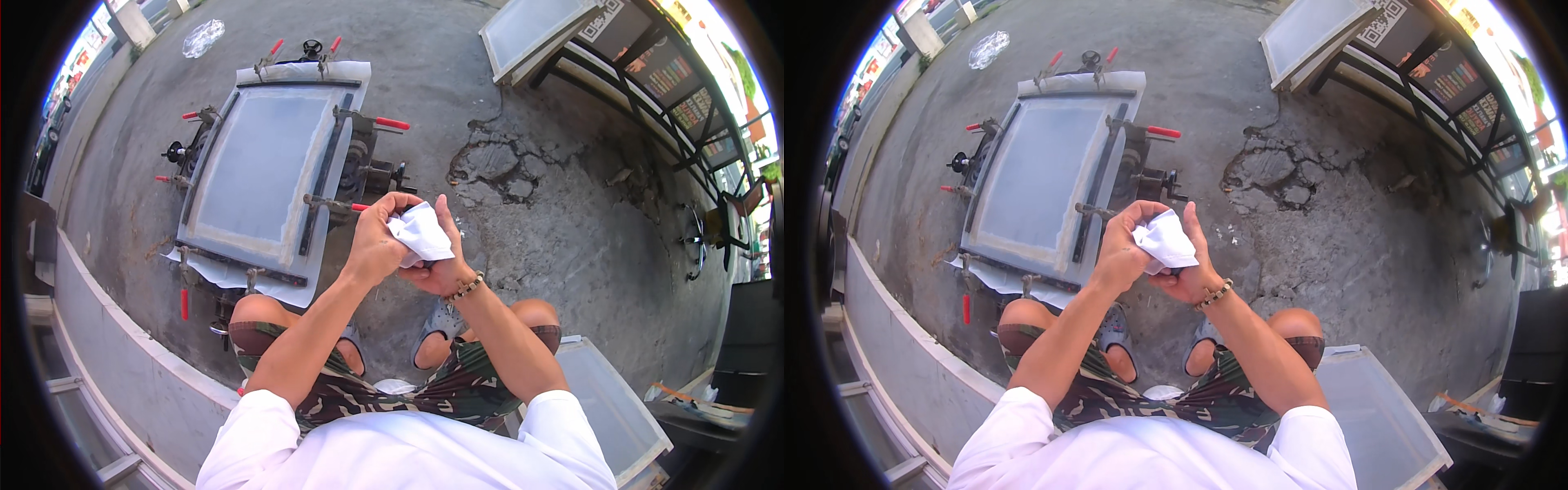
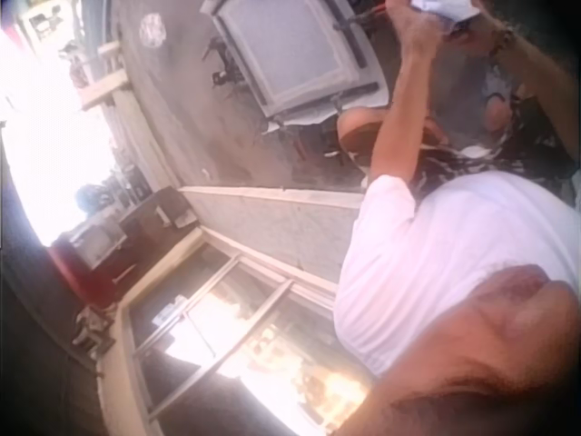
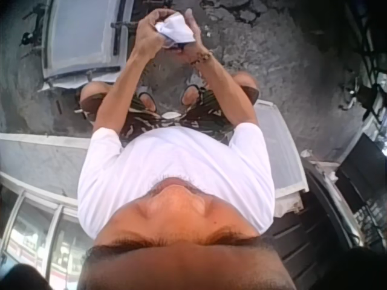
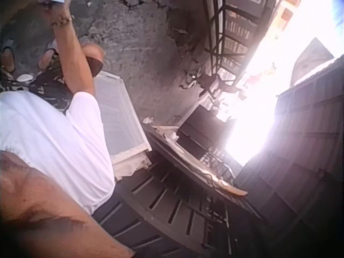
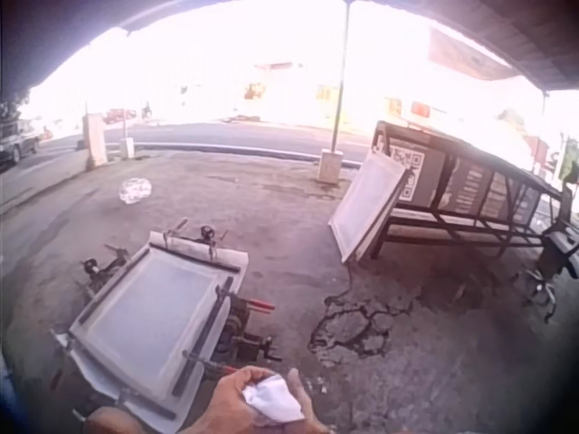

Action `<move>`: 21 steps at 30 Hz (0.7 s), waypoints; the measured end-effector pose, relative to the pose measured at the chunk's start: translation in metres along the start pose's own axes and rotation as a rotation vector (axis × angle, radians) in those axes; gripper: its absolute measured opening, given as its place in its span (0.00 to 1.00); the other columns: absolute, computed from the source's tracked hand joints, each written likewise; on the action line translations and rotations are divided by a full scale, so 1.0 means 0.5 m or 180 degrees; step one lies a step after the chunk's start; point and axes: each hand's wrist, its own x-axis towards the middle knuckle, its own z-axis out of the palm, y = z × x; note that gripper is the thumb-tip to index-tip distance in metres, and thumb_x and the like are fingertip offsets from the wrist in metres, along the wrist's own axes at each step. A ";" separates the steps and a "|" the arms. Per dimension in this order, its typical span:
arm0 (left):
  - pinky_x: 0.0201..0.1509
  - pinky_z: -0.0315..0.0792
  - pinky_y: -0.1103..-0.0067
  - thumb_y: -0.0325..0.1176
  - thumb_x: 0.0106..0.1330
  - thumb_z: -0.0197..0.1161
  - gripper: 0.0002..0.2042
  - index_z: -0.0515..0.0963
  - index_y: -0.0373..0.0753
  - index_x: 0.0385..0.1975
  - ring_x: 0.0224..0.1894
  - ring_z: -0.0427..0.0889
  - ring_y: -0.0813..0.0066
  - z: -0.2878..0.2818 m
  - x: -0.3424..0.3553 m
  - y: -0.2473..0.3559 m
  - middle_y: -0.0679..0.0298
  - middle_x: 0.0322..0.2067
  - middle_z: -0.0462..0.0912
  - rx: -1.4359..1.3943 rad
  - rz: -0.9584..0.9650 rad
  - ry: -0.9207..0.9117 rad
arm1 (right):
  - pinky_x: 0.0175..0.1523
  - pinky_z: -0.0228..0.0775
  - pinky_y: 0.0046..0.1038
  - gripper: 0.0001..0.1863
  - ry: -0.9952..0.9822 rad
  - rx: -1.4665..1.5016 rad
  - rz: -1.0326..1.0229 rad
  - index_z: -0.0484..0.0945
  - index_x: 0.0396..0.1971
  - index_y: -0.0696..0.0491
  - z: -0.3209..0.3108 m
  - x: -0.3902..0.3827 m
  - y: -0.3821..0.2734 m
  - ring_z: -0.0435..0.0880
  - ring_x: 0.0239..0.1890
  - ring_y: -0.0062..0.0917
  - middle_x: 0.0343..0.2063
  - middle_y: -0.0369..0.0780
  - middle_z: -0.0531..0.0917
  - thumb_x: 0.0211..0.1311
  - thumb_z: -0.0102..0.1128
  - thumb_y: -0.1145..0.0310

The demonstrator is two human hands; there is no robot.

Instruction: The person applies adhesive from a bottle to the wooden edges of a screen printing frame. They then position a mesh sheet over the frame, pressing and smoothing the edges with a small green tool. Finally, they move the frame aside and wipe the tool with a cloth.

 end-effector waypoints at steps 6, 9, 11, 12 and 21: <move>0.53 0.74 0.78 0.17 0.51 0.65 0.24 0.76 0.34 0.51 0.46 0.80 0.75 -0.004 -0.006 -0.003 0.63 0.43 0.80 -0.0849 -0.0158 -0.0167 | 0.14 0.51 0.15 0.41 -0.0409 0.0177 0.0135 0.75 0.48 0.44 0.002 0.004 -0.006 0.72 0.19 0.14 0.33 0.29 0.82 0.60 0.39 0.21; 0.51 0.76 0.78 0.15 0.52 0.63 0.23 0.77 0.34 0.51 0.43 0.81 0.75 0.010 -0.017 -0.004 0.62 0.45 0.81 -0.0140 0.0198 -0.0078 | 0.13 0.53 0.16 0.38 0.0414 -0.0069 -0.0100 0.79 0.44 0.46 0.024 -0.003 0.001 0.70 0.15 0.14 0.29 0.29 0.83 0.61 0.43 0.24; 0.49 0.77 0.78 0.15 0.53 0.60 0.21 0.78 0.34 0.50 0.41 0.82 0.76 0.014 -0.015 -0.010 0.62 0.43 0.83 0.0246 0.0664 0.0177 | 0.13 0.53 0.15 0.39 0.0185 -0.0036 -0.0101 0.79 0.44 0.47 0.026 -0.004 0.002 0.70 0.15 0.14 0.28 0.30 0.82 0.62 0.42 0.24; 0.49 0.77 0.78 0.15 0.53 0.60 0.21 0.78 0.34 0.50 0.41 0.82 0.76 0.012 -0.010 -0.013 0.62 0.43 0.83 0.0305 0.0420 0.0184 | 0.13 0.53 0.15 0.39 0.0448 -0.0015 -0.0105 0.79 0.44 0.47 0.024 -0.004 0.002 0.70 0.15 0.14 0.28 0.30 0.82 0.62 0.42 0.24; 0.45 0.79 0.77 0.25 0.64 0.64 0.17 0.78 0.34 0.53 0.41 0.84 0.74 -0.040 0.008 0.012 0.57 0.43 0.85 -0.1048 -0.0292 -0.0206 | 0.14 0.52 0.14 0.43 -0.0577 0.0320 0.0454 0.77 0.42 0.47 0.006 0.001 -0.006 0.66 0.14 0.14 0.23 0.33 0.78 0.58 0.39 0.19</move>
